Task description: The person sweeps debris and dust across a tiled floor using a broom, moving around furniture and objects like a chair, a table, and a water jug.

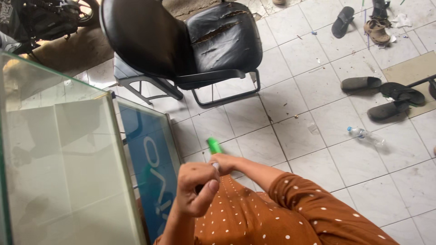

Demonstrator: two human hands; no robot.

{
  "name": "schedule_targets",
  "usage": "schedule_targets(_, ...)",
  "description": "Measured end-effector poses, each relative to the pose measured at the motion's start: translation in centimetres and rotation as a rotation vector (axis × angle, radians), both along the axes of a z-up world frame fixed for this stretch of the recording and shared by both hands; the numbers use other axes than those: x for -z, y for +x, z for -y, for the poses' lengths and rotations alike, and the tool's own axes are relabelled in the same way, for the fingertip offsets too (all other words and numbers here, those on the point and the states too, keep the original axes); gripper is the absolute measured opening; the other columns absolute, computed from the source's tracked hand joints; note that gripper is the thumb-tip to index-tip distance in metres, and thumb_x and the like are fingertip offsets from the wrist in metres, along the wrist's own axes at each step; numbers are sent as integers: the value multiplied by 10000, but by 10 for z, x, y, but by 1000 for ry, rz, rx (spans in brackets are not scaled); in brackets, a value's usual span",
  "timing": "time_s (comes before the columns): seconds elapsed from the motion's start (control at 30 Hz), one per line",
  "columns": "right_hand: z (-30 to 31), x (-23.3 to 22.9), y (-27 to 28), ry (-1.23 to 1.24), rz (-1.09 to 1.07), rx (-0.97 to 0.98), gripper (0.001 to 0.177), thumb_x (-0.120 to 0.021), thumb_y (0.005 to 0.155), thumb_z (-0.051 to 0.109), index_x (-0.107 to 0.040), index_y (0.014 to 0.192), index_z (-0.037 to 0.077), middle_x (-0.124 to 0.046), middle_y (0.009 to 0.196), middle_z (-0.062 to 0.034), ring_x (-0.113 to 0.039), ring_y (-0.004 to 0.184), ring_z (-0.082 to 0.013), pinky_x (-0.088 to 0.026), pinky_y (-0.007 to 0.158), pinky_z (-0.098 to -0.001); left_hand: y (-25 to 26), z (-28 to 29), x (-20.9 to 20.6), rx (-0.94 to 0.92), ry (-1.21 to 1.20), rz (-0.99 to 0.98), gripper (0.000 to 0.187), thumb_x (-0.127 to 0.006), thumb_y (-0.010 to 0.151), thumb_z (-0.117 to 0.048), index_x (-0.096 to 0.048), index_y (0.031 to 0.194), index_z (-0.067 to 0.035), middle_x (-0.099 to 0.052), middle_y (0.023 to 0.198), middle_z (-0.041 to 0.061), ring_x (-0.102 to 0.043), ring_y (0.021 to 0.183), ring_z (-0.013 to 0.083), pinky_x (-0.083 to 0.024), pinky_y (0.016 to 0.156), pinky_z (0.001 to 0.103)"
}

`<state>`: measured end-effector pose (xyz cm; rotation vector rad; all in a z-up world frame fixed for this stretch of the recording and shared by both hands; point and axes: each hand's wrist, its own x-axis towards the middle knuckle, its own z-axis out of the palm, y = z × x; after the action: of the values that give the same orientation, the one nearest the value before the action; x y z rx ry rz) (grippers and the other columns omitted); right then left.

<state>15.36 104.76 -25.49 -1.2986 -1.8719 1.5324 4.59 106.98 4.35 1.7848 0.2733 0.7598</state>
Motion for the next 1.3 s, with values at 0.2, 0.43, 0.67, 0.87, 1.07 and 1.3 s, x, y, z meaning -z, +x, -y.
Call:
schedule_targets(0.2, 69, 56, 192, 89, 360, 232, 81, -727, 695, 172, -697, 734, 108, -695, 769, -126, -649, 755, -348, -529, 662, -443, 96, 71, 68, -112, -259, 205, 316, -501, 902, -82, -436, 599, -22, -458, 542, 49, -442, 477, 158, -397, 496, 318)
schedule_targets(0.43, 112, -15, 264, 450, 477, 934, 334, -800, 776, 283, -611, 614, 61, -667, 669, -144, -644, 725, -347, -498, 730, -485, 147, 98, 49, -5, -164, 257, 352, -493, 933, -146, -435, 610, -19, -450, 571, 65, -444, 507, 162, -421, 524, 344)
schedule_targets(0.67, 165, -46, 272, 338, 184, 633, 91, -658, 717, 94, -599, 656, 63, -648, 678, -139, -599, 640, -349, -488, 584, -424, 210, 91, -20, 487, -153, 211, 376, -596, 955, -218, -527, 631, -38, -520, 565, 67, -498, 477, 188, -401, 502, 334)
schedule_targets(0.87, 195, -53, 297, 316, 151, 1299, 289, -702, 912, 193, -513, 743, 56, -566, 705, -94, -560, 659, -243, -472, 650, -396, 297, 69, -31, 1225, -42, 65, 416, -621, 946, -281, -484, 607, -82, -457, 547, 33, -440, 484, 179, -306, 496, 304)
schedule_targets(1.07, 262, -53, 278, 347, 208, 1772, 206, -729, 755, 118, -542, 789, 37, -576, 702, -79, -567, 664, -196, -454, 597, -375, 415, 45, -20, 1724, -357, -157, 470, -646, 980, -409, -578, 662, -70, -591, 617, 44, -577, 544, 149, -435, 547, 274)
schedule_targets(1.3, 276, 72, 241, -36, 583, 2350, 245, -687, 885, 203, -643, 721, 27, -613, 667, -171, -565, 619, -289, -457, 557, -429, 447, 75, 84, 1729, -865, -449, 530, -602, 1048, -365, -564, 628, -43, -573, 598, 39, -550, 612, 138, -424, 665, 281)
